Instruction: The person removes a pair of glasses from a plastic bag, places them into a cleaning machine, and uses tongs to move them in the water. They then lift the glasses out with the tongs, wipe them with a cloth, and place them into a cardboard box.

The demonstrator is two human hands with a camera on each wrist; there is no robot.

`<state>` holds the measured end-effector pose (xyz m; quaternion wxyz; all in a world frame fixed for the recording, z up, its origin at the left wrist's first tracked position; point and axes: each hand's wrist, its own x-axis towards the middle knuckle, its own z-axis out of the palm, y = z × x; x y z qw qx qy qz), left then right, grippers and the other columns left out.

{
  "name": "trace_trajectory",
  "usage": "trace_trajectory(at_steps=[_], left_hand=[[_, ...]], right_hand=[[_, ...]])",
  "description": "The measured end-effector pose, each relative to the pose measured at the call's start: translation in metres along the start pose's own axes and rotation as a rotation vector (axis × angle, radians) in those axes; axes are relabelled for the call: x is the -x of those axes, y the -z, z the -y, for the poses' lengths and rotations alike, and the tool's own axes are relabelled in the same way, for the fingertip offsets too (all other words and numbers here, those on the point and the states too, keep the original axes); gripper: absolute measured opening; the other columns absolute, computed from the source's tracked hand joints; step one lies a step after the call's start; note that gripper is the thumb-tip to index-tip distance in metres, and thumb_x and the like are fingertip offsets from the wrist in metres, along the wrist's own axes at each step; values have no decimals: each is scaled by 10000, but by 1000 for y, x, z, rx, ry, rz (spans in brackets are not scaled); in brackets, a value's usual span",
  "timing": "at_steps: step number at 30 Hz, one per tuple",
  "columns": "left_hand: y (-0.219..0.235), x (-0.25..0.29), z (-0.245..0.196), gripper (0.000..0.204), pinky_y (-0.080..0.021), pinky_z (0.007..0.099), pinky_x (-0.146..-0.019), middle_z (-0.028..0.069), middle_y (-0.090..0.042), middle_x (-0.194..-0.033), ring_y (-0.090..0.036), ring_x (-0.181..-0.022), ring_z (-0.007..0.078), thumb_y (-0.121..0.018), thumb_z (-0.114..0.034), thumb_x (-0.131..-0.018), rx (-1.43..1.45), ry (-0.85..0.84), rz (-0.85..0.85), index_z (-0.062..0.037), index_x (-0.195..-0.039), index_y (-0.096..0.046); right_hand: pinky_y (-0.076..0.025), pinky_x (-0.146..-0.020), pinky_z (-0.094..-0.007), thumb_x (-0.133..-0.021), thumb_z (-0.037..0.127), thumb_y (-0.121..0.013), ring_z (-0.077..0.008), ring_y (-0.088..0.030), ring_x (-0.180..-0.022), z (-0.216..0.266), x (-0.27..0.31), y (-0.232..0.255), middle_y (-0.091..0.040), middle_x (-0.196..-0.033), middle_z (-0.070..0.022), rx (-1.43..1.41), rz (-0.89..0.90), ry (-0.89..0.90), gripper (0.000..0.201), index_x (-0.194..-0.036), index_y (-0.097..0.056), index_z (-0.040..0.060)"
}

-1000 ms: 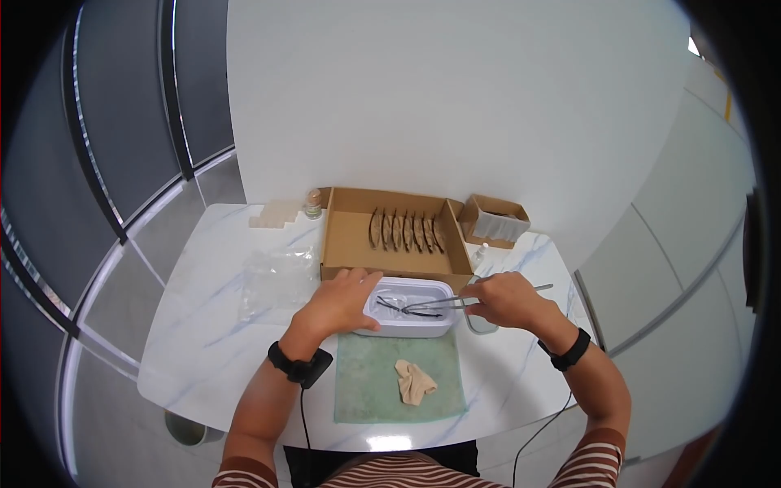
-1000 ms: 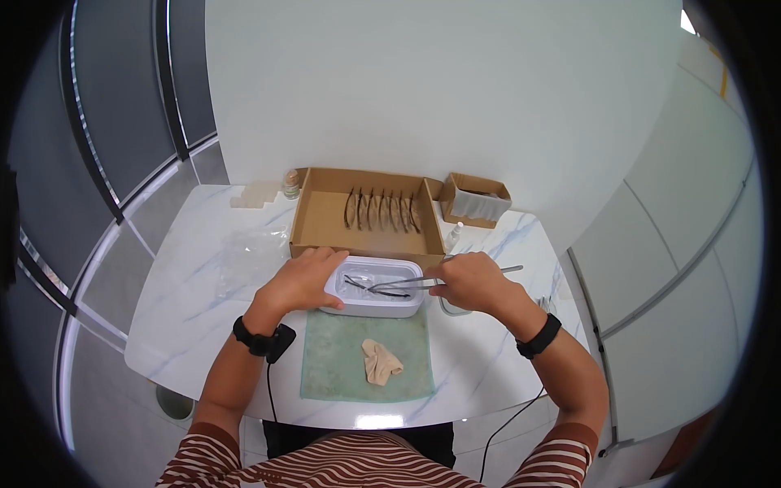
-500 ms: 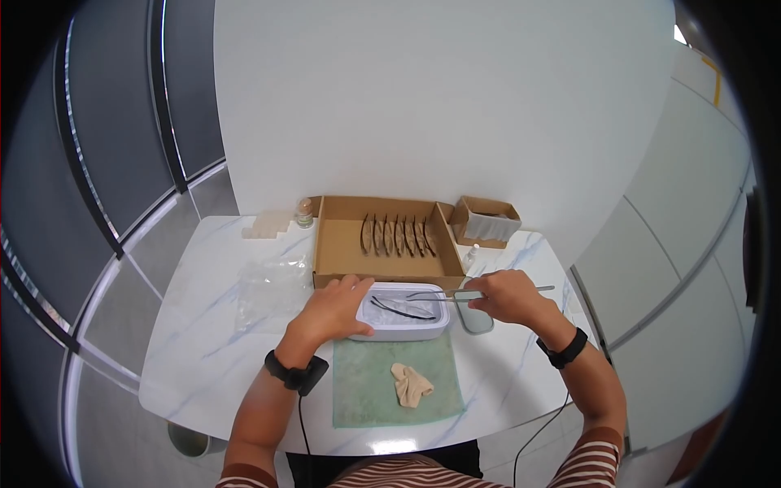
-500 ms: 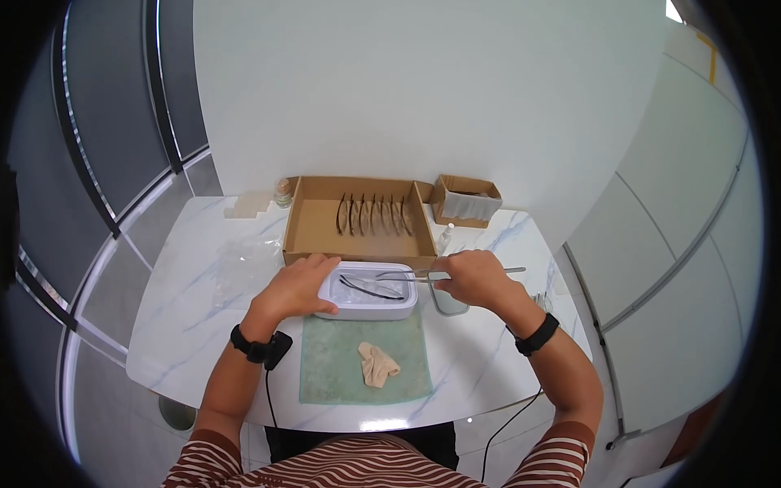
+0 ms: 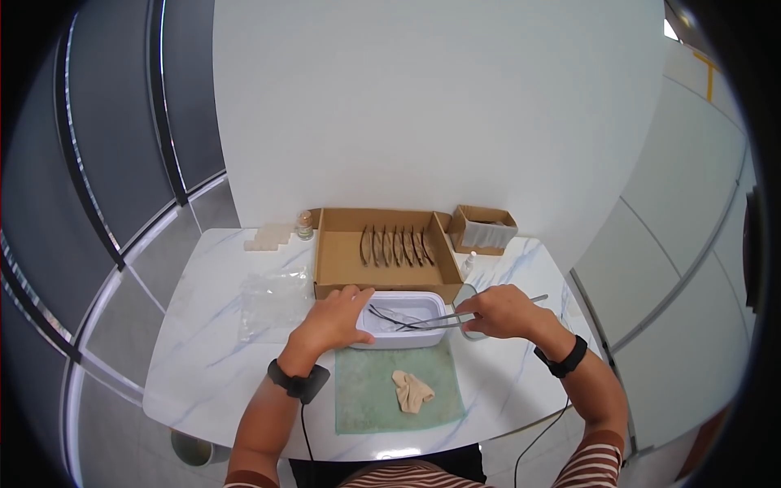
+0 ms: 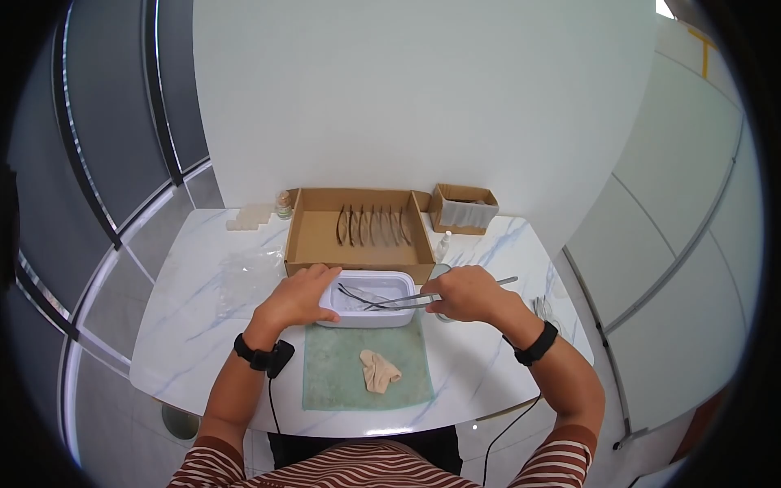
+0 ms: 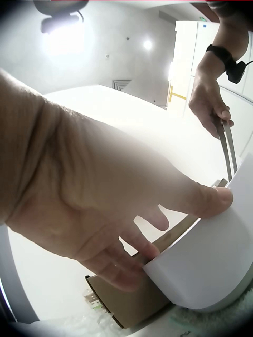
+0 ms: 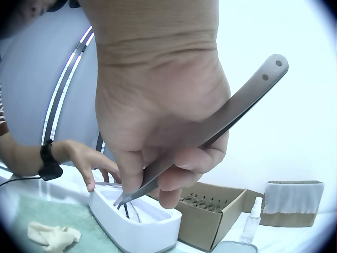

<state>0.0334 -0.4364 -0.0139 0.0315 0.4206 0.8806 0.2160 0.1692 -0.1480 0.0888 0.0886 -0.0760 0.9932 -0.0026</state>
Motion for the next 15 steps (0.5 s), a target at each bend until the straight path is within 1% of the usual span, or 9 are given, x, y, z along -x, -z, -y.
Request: trace_trajectory(at_steps=[4,6,8,10,14,15], left_hand=[[-2,0,2,879,-475,431,-1036,146,-546,-1359,-534,-1255,355,-872,-337,-724,6,-3,-9,-55,-1461,-484],[-2,0,2,877,-475,431,-1036,144,-548,-1356,-535,-1252,355,-870,-336,-725,5,-5,-11,-56,-1461,-485],[-2,0,1,876,-475,431,-1035,142,-549,-1353,-536,-1249,355,-869,-336,-725,5,-6,-11,-56,-1461,-485],[0,0,1,895,-467,452,-1049,176,-519,-1413,-524,-1271,369,-867,-363,-736,25,5,22,-73,-1483,-468],[-1,0,1,891,-465,450,-1054,178,-515,-1417,-522,-1275,370,-866,-359,-738,25,10,30,-73,-1483,-468],[-2,1,1,880,-472,438,-1041,154,-535,-1373,-535,-1251,358,-866,-346,-732,13,4,7,-71,-1473,-478]], right_hand=[[-548,-758,-446,-870,298,-743,-332,-708,-855,-4,-1,-3,-740,-878,-126,18,22,-30,316,-1161,-752,174],[-549,-747,-420,-870,302,-761,-314,-713,-847,-8,-3,-5,-749,-862,-91,81,-11,-48,328,-1168,-745,167],[-550,-751,-426,-867,297,-764,-320,-711,-854,-12,-6,-9,-751,-880,-98,99,-39,-49,327,-1166,-745,164],[-551,-755,-431,-865,292,-767,-325,-710,-862,-15,-6,-10,-752,-898,-106,116,-64,-49,326,-1163,-745,161],[-549,-752,-435,-873,291,-749,-334,-705,-861,-16,-4,-8,-739,-880,-128,84,-99,-41,315,-1158,-749,158],[-547,-749,-437,-873,293,-749,-336,-704,-858,-16,-3,-6,-737,-873,-130,59,-109,-46,314,-1156,-749,155]])
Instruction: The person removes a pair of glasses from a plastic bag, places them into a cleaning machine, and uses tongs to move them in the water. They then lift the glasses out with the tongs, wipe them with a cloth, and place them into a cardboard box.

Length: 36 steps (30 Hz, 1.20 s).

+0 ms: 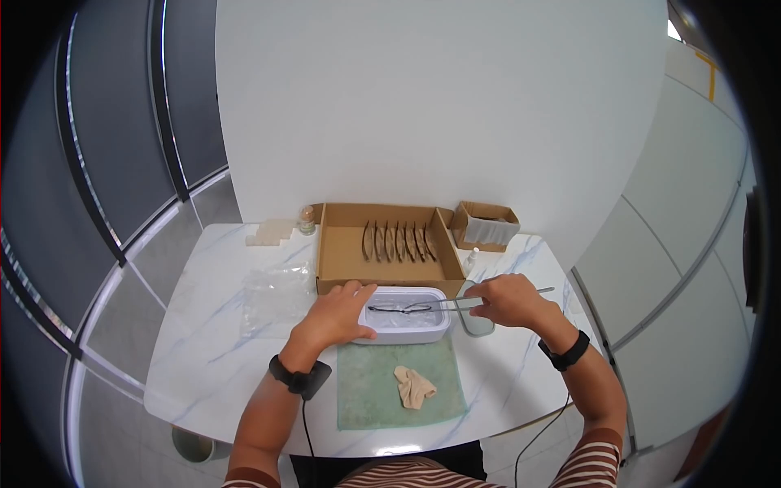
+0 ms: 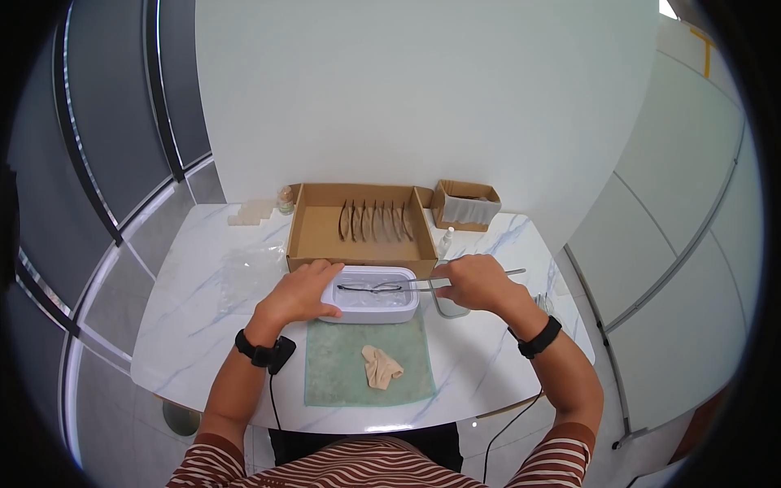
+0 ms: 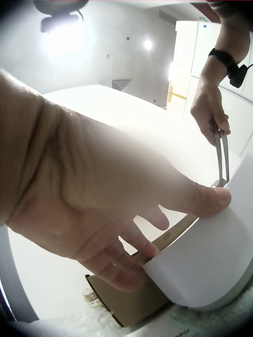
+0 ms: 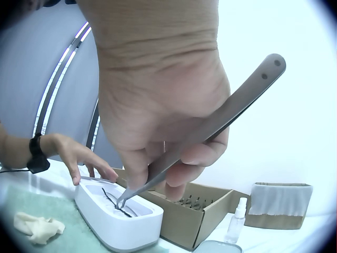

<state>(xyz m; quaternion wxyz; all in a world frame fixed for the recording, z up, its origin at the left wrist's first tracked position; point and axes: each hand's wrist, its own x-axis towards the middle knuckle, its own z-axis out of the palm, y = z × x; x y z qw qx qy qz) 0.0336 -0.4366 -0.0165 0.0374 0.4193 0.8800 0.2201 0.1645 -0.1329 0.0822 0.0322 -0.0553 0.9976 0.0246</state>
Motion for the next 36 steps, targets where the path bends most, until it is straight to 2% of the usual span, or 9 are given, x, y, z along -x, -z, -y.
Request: trace_trajectory(at_steps=[1,10,12,15,25,31,36], left_hand=[[-1,0,0,870,-478,426,-1028,130,-555,-1329,-548,-1228,347,-867,-334,-726,-13,-6,-24,-69,-1464,-488],[-2,0,0,859,-481,429,-1031,132,-552,-1345,-546,-1239,349,-868,-331,-729,-20,-3,-20,-73,-1460,-497],[0,1,-1,857,-479,430,-1035,135,-550,-1355,-543,-1244,351,-867,-331,-731,-18,-2,-20,-73,-1460,-498],[1,1,-1,856,-475,432,-1041,143,-544,-1372,-538,-1254,355,-865,-332,-734,-12,-2,-18,-73,-1461,-497],[2,1,-2,857,-459,442,-1065,168,-517,-1422,-516,-1292,365,-855,-348,-747,-8,6,-1,-80,-1473,-486],[2,2,-3,867,-457,442,-1068,177,-514,-1423,-514,-1294,370,-852,-352,-750,-15,8,9,-82,-1482,-475],[3,2,-3,863,-456,441,-1069,177,-506,-1434,-513,-1295,372,-851,-353,-750,-20,5,10,-82,-1479,-477]], right_hand=[[-547,-749,-437,-873,293,-749,-336,-704,-858,0,0,2,-737,-873,-130,0,2,0,314,-1156,-749,155],[-539,-758,-448,-868,296,-751,-349,-698,-864,-9,-15,6,-731,-872,-157,-32,-5,-5,318,-1149,-751,147],[-542,-733,-431,-860,279,-767,-326,-704,-837,-8,-20,7,-749,-868,-119,-18,35,5,331,-1152,-747,126],[-540,-731,-428,-864,291,-759,-318,-703,-830,-6,-28,5,-743,-836,-108,5,52,28,328,-1157,-747,144],[-534,-712,-432,-845,287,-775,-323,-697,-792,2,-33,-5,-735,-812,-106,9,26,45,301,-1120,-759,165],[-533,-696,-433,-814,260,-802,-331,-696,-789,8,-19,-8,-727,-796,-115,46,-53,42,282,-1077,-772,161],[-535,-660,-417,-793,235,-813,-305,-696,-761,11,-4,-17,-728,-825,-81,37,-229,87,334,-1113,-756,159]])
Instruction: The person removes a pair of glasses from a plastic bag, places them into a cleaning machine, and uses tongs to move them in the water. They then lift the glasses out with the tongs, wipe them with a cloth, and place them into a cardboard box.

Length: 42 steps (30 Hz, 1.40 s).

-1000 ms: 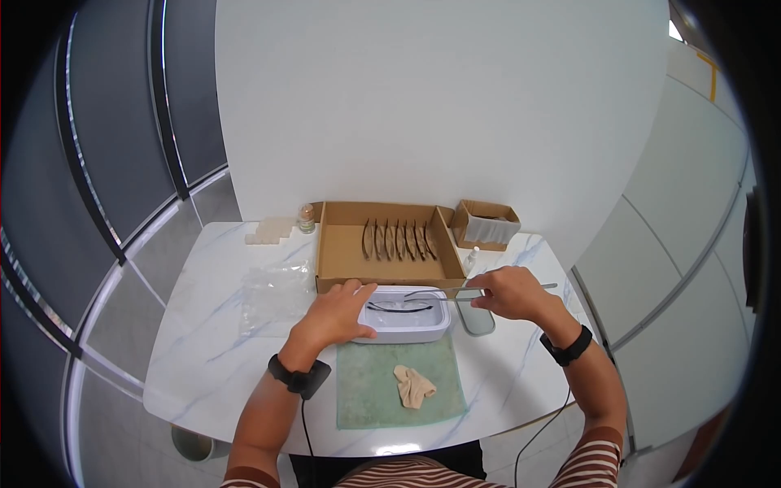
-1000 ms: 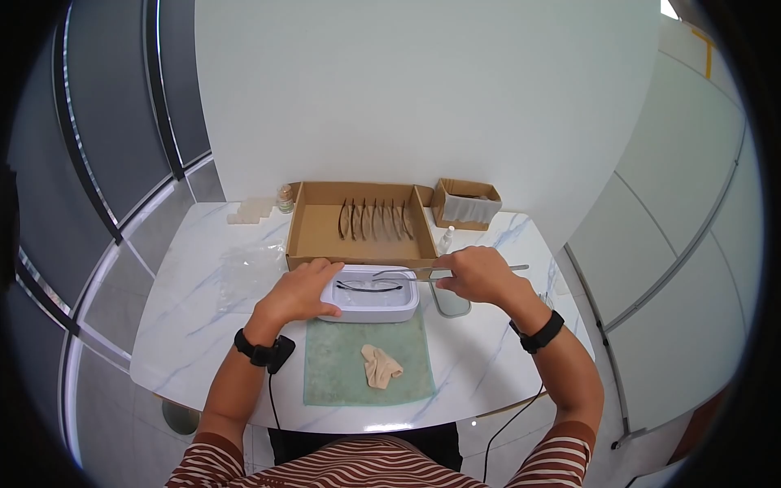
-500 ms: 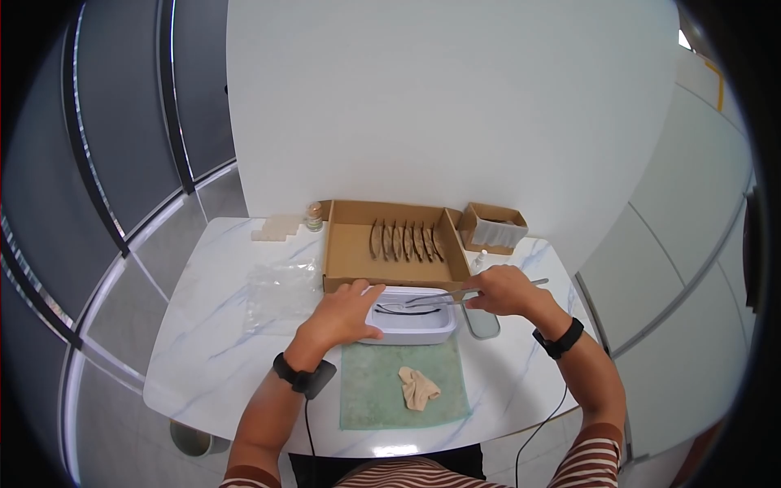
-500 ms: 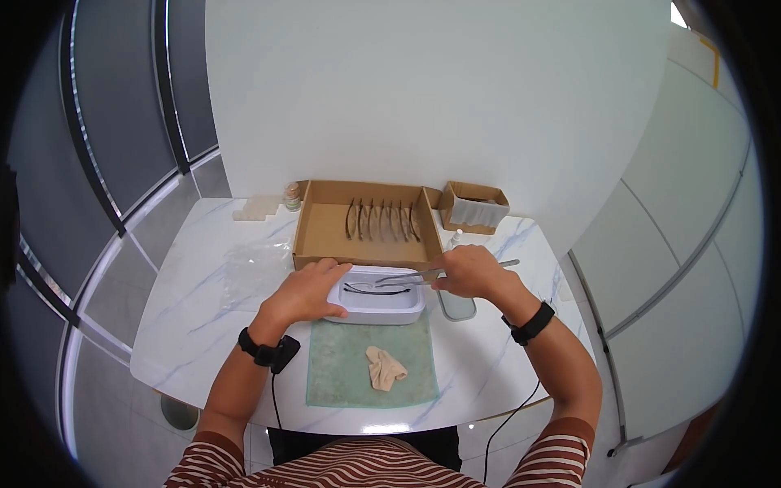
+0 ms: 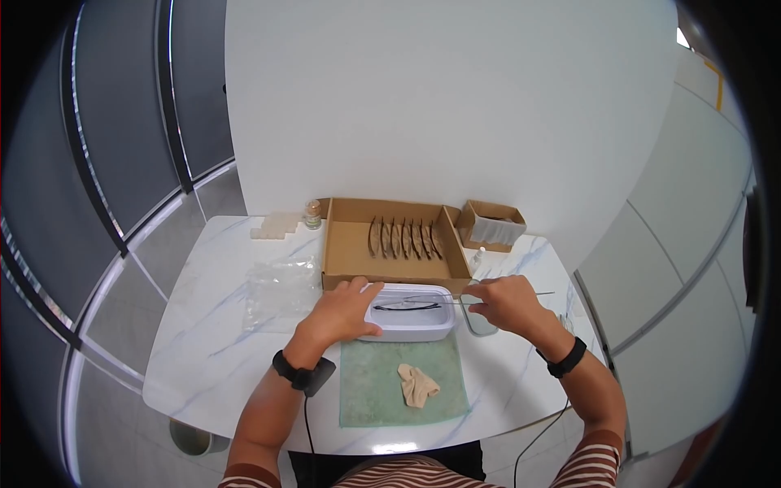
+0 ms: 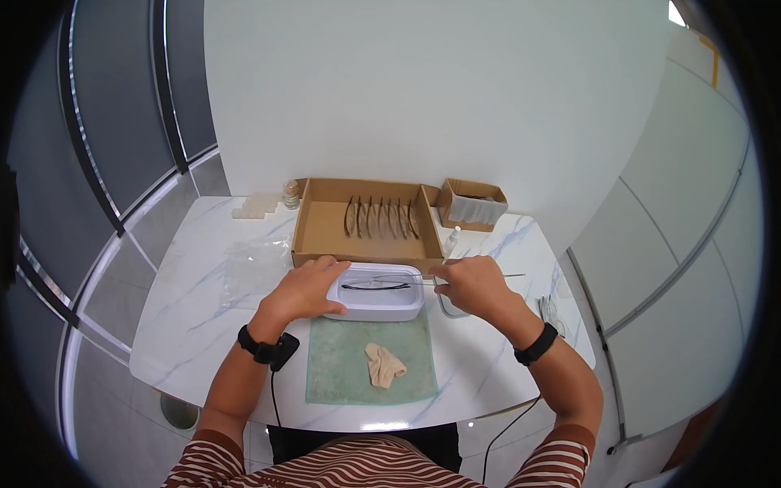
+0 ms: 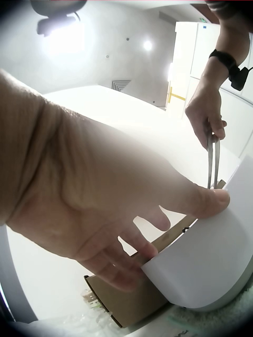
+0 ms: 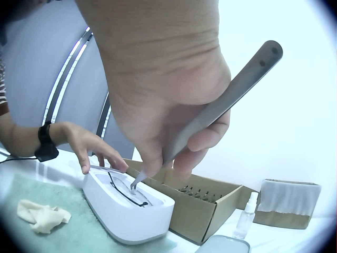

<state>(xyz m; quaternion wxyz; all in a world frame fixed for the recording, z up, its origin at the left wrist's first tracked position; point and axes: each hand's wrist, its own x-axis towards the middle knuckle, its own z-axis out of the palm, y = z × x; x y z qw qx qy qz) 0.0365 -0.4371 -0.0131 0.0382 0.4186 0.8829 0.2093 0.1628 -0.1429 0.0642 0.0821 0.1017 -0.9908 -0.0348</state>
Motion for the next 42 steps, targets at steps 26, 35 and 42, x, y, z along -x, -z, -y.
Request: trace_trajectory(at_steps=[26,35,42], left_hand=[[2,1,8,861,-486,419,-1032,135,-518,-1428,-540,-1285,329,-873,-321,-731,44,-10,13,-71,-1460,-490],[5,1,4,906,-502,425,-1008,187,-521,-1387,-585,-1222,366,-897,-346,-698,67,53,-11,-41,-1445,-488],[5,1,3,924,-491,439,-1021,225,-527,-1372,-569,-1243,391,-894,-371,-697,57,103,29,-33,-1447,-474]], right_hand=[[-526,-671,-396,-818,262,-811,-281,-688,-732,-8,3,25,-716,-763,-62,-121,246,-52,352,-1145,-759,141],[-526,-682,-405,-817,263,-810,-281,-689,-747,-12,-9,13,-711,-760,-67,-114,286,-54,340,-1135,-765,153],[-539,-735,-429,-822,264,-797,-332,-702,-830,-15,-11,3,-731,-817,-128,-58,136,-26,286,-1093,-778,175]])
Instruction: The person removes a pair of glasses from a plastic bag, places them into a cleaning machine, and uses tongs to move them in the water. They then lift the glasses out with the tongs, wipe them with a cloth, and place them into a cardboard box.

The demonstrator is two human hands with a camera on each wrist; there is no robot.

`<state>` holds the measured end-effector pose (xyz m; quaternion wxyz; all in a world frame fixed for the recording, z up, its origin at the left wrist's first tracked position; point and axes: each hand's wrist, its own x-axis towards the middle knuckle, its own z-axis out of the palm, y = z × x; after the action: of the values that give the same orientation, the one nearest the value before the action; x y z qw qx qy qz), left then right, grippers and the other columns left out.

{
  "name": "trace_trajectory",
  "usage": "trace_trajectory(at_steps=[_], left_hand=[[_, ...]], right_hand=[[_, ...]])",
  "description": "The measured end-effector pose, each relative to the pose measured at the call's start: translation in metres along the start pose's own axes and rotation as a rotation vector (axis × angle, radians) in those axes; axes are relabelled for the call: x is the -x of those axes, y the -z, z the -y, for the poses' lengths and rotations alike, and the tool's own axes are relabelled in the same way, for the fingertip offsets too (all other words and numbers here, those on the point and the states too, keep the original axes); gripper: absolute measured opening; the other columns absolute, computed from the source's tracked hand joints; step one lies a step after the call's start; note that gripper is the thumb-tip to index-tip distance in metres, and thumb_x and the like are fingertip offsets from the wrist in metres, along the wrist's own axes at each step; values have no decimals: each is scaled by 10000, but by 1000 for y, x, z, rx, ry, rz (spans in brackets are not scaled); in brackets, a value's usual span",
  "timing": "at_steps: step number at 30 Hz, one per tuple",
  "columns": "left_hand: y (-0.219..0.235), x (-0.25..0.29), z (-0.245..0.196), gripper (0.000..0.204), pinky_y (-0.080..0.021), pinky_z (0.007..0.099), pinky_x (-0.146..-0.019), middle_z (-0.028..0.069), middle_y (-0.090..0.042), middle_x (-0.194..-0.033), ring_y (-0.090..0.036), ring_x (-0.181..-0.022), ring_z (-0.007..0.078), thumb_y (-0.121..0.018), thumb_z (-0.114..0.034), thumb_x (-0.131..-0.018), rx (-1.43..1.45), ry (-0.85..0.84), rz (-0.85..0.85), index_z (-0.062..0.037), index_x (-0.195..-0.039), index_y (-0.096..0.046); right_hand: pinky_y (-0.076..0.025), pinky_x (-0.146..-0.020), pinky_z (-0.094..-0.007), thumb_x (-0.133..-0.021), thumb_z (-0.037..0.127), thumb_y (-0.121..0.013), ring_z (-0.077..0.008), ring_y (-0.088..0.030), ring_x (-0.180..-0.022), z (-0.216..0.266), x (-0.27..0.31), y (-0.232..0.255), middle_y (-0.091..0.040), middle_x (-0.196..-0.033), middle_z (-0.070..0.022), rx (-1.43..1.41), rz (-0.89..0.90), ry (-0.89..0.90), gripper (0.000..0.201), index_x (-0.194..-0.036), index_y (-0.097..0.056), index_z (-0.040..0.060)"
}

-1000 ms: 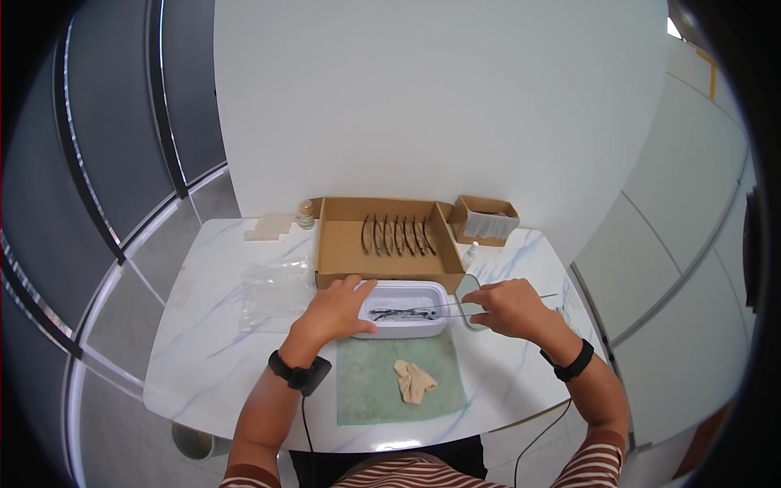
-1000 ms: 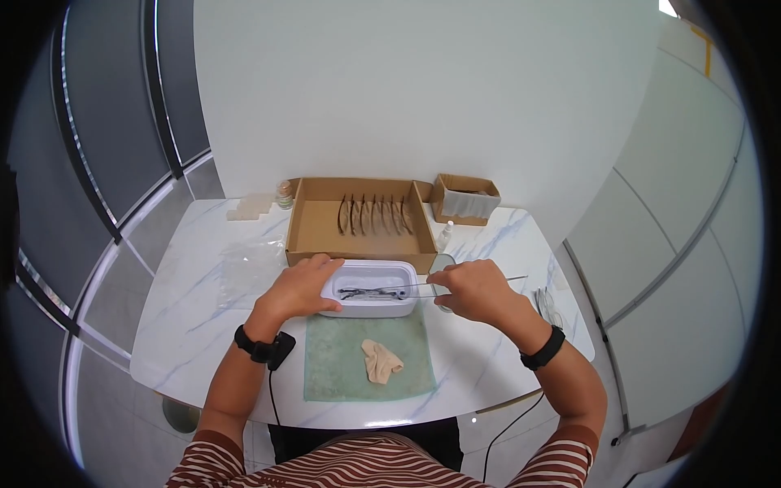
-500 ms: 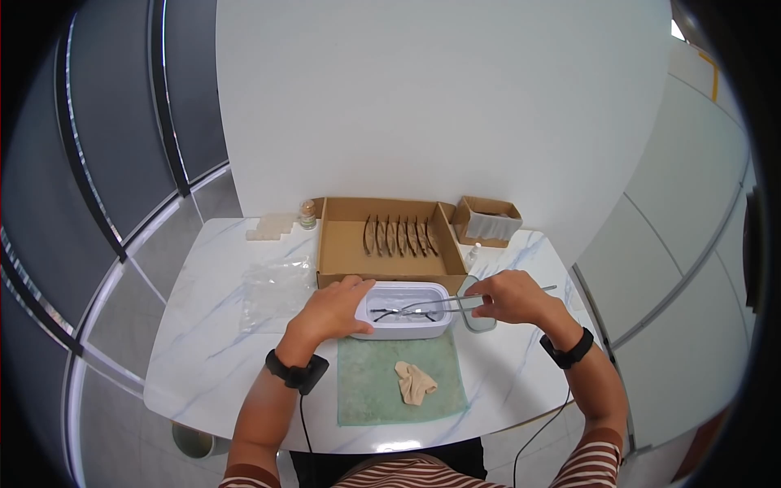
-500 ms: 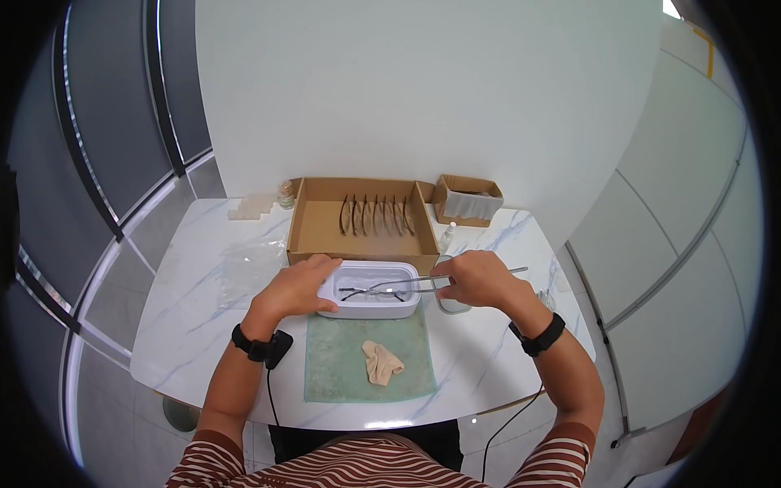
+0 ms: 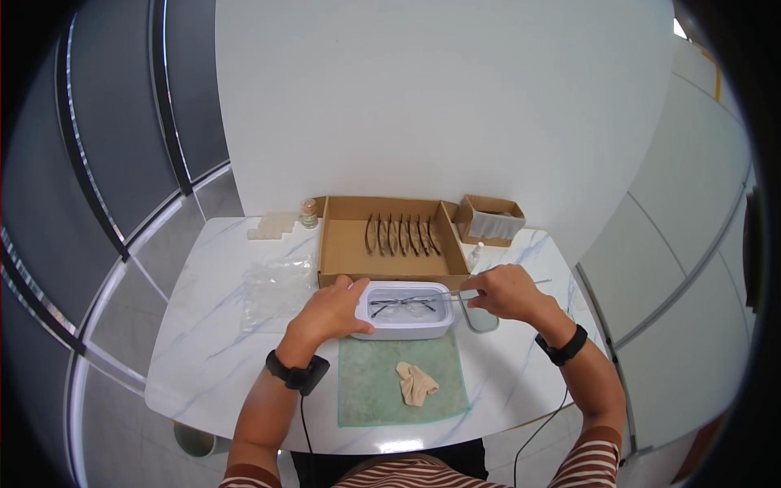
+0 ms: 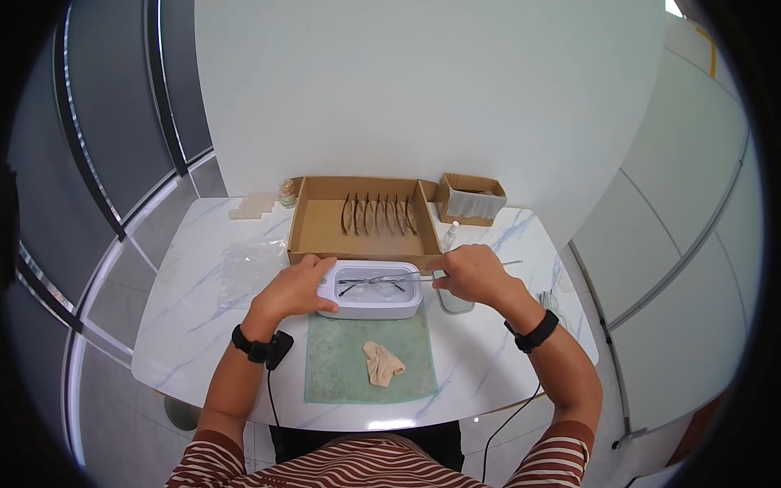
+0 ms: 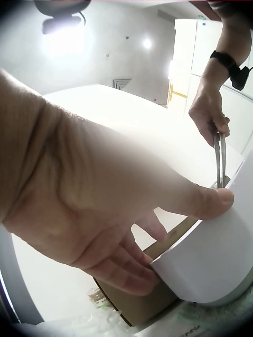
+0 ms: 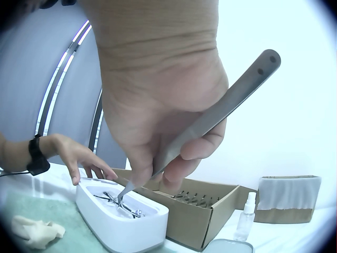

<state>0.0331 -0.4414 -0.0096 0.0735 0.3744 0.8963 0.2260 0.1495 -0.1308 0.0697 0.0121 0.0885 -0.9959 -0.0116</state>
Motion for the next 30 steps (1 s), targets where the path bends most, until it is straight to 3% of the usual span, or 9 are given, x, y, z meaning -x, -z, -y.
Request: trace_trajectory(at_steps=[14,16,18,26,28,30], left_hand=[[1,1,1,921,-495,431,-1011,183,-546,-1358,-579,-1233,364,-875,-405,-711,-31,2,15,-49,-1462,-478],[-1,0,5,896,-503,458,-990,255,-524,-1362,-595,-1207,404,-869,-400,-714,-14,-38,-1,-48,-1442,-482],[-1,-1,5,894,-505,459,-989,258,-520,-1366,-597,-1203,405,-869,-399,-714,-14,-34,2,-48,-1440,-483],[0,0,3,881,-511,466,-978,265,-498,-1391,-607,-1186,412,-863,-404,-720,-27,-38,5,-52,-1434,-486],[0,0,1,910,-507,431,-988,160,-558,-1342,-595,-1211,347,-873,-398,-709,-50,3,9,-60,-1460,-488],[-1,-1,4,895,-508,448,-985,211,-530,-1366,-601,-1201,376,-868,-404,-714,-38,-18,8,-58,-1447,-488]], right_hand=[[-542,-700,-423,-782,234,-828,-336,-702,-808,6,-1,-5,-747,-873,-129,13,5,-11,317,-1080,-774,140],[-542,-700,-423,-784,232,-828,-338,-702,-813,8,1,-1,-749,-881,-130,12,8,-10,320,-1085,-773,139],[-542,-725,-430,-828,278,-796,-335,-703,-814,11,5,5,-730,-818,-132,0,47,-5,325,-1137,-765,180],[-533,-692,-399,-821,258,-809,-278,-695,-760,14,11,30,-726,-790,-69,-25,164,-4,335,-1141,-765,167],[-539,-708,-402,-835,270,-796,-288,-699,-785,12,10,33,-736,-813,-78,-43,208,-22,332,-1152,-762,180],[-536,-702,-398,-838,269,-795,-276,-697,-777,8,11,35,-733,-806,-69,-68,230,-12,331,-1156,-764,186]])
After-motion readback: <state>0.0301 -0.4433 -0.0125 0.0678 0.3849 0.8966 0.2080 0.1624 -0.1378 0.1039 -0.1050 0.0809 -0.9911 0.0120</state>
